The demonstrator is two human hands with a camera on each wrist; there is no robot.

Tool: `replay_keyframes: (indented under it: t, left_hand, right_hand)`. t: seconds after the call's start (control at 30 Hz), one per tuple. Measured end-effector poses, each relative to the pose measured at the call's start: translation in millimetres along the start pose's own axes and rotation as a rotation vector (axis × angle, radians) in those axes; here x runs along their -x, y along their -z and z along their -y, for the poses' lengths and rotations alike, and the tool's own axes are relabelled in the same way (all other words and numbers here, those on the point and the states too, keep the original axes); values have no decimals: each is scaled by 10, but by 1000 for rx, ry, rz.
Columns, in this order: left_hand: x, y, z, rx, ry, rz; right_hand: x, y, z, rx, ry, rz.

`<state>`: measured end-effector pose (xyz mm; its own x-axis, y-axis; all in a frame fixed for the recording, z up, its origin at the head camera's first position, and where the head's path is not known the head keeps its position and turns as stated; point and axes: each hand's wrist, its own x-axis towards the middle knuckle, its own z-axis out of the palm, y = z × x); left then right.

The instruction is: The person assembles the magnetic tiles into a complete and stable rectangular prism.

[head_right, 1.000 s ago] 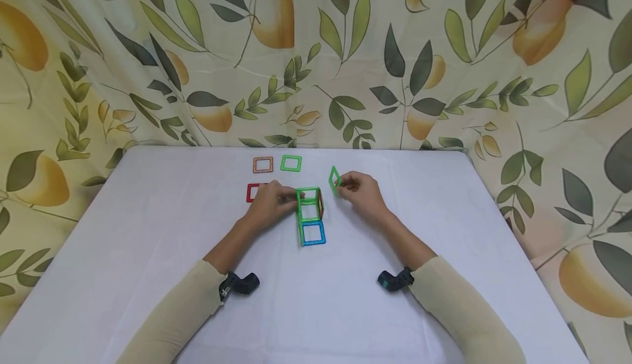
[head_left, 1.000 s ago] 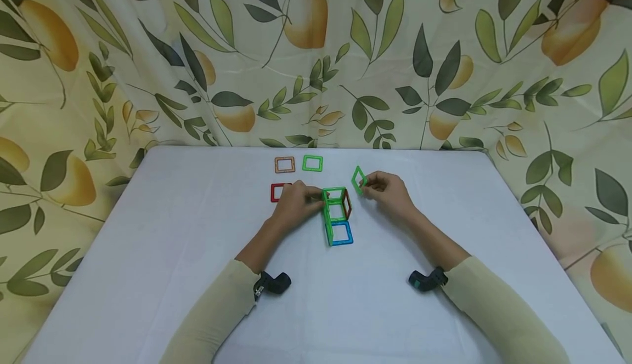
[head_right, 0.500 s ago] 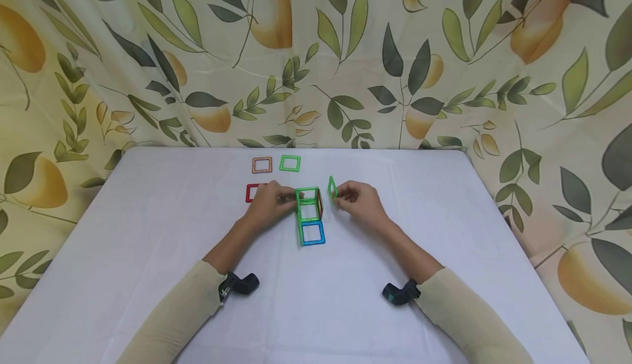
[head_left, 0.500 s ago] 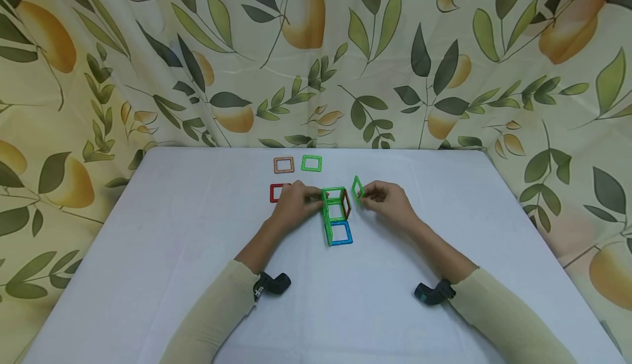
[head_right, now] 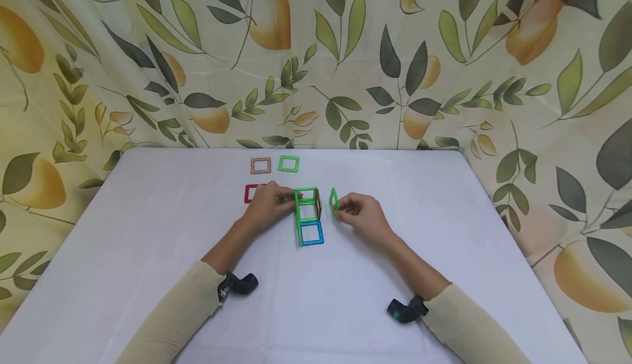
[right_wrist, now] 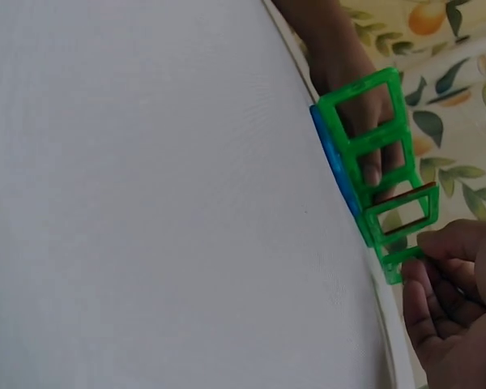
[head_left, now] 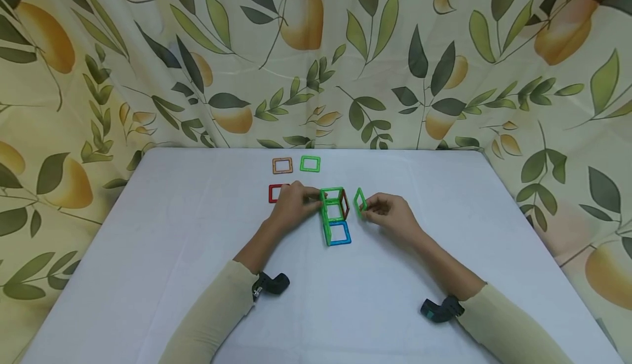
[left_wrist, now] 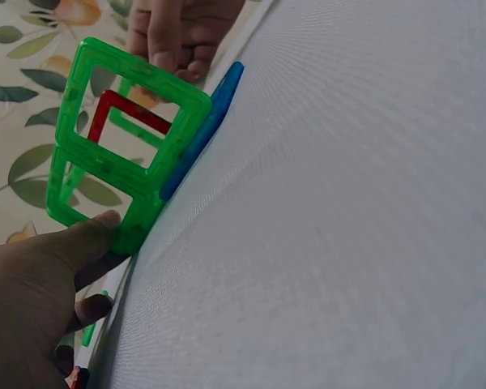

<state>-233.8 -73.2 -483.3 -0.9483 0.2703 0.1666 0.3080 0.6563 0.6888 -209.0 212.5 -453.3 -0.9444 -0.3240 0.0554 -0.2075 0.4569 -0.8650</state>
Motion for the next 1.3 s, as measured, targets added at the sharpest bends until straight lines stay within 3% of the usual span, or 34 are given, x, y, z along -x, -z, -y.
replay_keyframes:
  t: [0.83, 1.3]
  left_hand:
    - [-4, -6, 1, 2, 2, 4]
    - [4, 2, -3, 21, 1, 6]
  right_hand:
    - [386, -163, 83, -100, 26, 27]
    - [473, -219, 112, -149, 12, 52]
